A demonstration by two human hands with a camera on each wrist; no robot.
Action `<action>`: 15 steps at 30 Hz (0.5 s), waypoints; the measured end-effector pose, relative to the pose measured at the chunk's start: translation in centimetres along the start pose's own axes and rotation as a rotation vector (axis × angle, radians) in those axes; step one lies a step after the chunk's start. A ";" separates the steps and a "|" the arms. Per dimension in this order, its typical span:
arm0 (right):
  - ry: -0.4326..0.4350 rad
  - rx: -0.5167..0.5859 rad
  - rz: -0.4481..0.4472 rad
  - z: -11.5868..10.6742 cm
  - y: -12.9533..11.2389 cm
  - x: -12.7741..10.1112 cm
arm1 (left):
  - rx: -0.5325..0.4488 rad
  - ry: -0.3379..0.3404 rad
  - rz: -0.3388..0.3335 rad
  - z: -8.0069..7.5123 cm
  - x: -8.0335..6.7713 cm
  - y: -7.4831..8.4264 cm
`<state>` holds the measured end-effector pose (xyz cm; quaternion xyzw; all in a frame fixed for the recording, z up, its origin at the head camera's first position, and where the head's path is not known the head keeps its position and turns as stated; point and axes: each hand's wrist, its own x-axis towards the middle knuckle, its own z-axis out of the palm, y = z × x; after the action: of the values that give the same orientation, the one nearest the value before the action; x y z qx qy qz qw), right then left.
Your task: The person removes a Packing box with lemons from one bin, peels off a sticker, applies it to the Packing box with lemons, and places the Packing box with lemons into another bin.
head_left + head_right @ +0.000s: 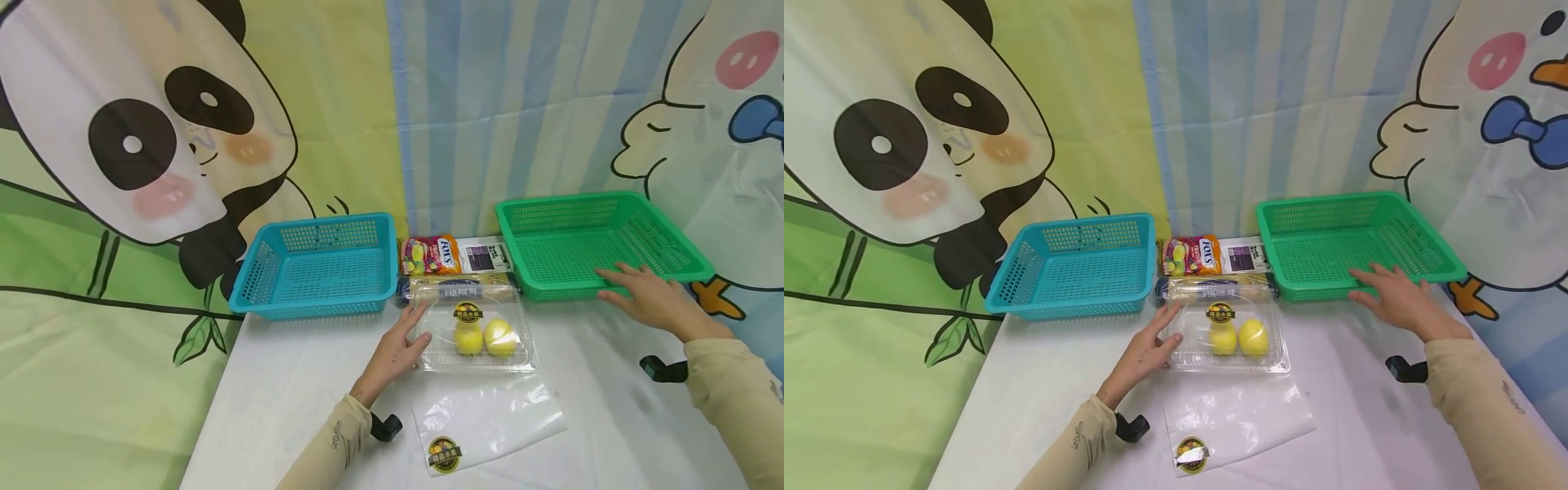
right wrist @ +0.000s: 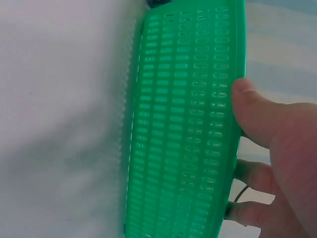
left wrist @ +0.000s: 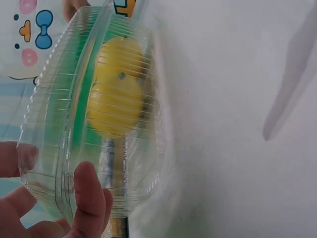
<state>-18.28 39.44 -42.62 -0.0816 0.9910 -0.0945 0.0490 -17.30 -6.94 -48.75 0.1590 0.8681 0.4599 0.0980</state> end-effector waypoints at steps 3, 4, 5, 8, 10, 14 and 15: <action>-0.020 -0.008 -0.016 0.1 0.2 0.4 | -0.102 -0.022 -0.029 -0.2 0.0 -0.2; -0.019 -0.008 -0.027 0.1 0.2 0.5 | -0.133 -0.028 -0.036 -0.3 0.0 -0.3; -0.014 -0.006 -0.038 0.2 0.2 0.6 | -0.167 -0.033 -0.042 -0.3 0.0 -0.4; -0.009 -0.008 -0.047 0.2 0.1 0.9 | -0.248 -0.039 -0.052 -0.4 0.0 -0.5; -0.008 -0.009 -0.044 0.1 0.2 1.0 | -0.287 -0.041 -0.050 -0.5 0.1 -0.5; -0.026 0.001 -0.011 0.2 0.3 1.3 | -0.348 -0.041 -0.064 -0.8 0.0 0.3; -0.029 0.007 -0.004 0.2 0.3 1.4 | -0.354 -0.038 -0.068 -0.9 -0.1 0.6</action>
<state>-19.63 39.46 -43.01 -0.0847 0.9897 -0.0968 0.0633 -17.35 -7.37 -47.74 0.1187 0.7762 0.5991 0.1563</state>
